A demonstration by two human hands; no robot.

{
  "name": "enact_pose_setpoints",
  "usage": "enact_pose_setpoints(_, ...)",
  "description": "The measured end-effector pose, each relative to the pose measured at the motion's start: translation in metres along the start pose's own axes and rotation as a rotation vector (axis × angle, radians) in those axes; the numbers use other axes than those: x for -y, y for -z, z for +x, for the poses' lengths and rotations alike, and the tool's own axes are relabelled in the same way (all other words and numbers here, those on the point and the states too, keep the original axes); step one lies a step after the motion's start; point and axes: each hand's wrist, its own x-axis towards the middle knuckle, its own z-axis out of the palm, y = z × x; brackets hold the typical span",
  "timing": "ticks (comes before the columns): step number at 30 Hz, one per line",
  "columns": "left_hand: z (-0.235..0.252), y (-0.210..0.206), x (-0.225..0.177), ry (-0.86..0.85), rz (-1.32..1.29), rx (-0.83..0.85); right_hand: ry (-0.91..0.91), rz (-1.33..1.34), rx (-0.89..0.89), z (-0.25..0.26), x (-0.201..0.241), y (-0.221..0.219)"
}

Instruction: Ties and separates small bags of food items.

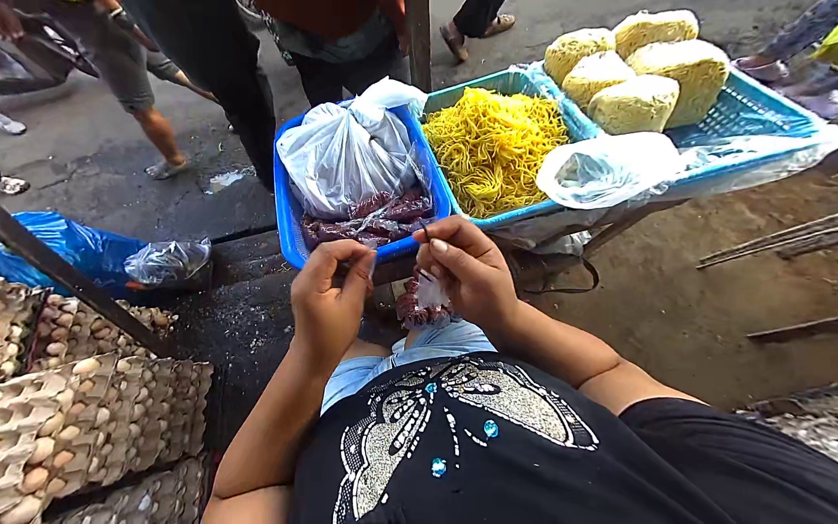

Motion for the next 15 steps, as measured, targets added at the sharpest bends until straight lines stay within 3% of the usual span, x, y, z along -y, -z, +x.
enact_pose_setpoints(5,-0.016,-0.023,0.005,0.281,-0.121,0.148,-0.009,-0.054,0.029,0.000,-0.001,-0.011)
enact_pose_setpoints(9,-0.020,-0.026,0.005,0.297,-0.206,0.176,-0.073,-0.073,-0.035,-0.001,-0.003,-0.010)
enact_pose_setpoints(11,-0.021,-0.027,0.006,0.211,-0.136,0.177,-0.118,-0.059,-0.059,-0.002,-0.005,-0.009)
enact_pose_setpoints(15,-0.023,-0.034,0.016,-0.200,0.312,0.183,-0.160,-0.024,-0.146,-0.003,-0.008,-0.006)
